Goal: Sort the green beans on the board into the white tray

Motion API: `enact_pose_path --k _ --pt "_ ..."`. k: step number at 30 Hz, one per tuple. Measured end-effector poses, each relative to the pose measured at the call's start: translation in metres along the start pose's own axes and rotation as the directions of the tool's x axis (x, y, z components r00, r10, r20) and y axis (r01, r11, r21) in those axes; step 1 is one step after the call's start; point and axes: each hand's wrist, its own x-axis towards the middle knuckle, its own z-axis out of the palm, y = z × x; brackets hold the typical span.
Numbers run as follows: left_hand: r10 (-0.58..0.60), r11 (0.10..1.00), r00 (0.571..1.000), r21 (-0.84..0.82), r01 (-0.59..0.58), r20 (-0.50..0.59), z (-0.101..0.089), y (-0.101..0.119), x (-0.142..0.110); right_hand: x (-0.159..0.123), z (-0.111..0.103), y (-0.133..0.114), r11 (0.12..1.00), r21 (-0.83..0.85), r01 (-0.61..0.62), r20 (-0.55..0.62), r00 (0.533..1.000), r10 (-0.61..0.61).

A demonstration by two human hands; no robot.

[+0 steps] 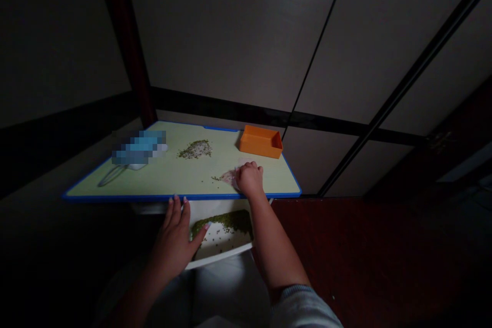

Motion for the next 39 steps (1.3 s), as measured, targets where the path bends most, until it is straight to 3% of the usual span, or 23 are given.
enact_pose_path --k 19,28,39 --pt "0.006 1.000 1.000 0.001 -0.006 0.005 0.002 -0.002 0.001 0.000 -0.001 0.015 0.986 -0.062 -0.156 -0.010 0.988 0.156" --pt "-0.006 1.000 1.000 -0.018 0.005 -0.009 0.003 -0.001 0.000 0.004 0.001 0.017 0.984 -0.086 -0.157 -0.016 0.988 0.156" --pt "-0.004 1.000 1.000 0.008 0.004 -0.006 0.005 0.002 0.001 0.025 0.014 0.031 0.958 -0.046 -0.283 -0.117 0.954 0.277"
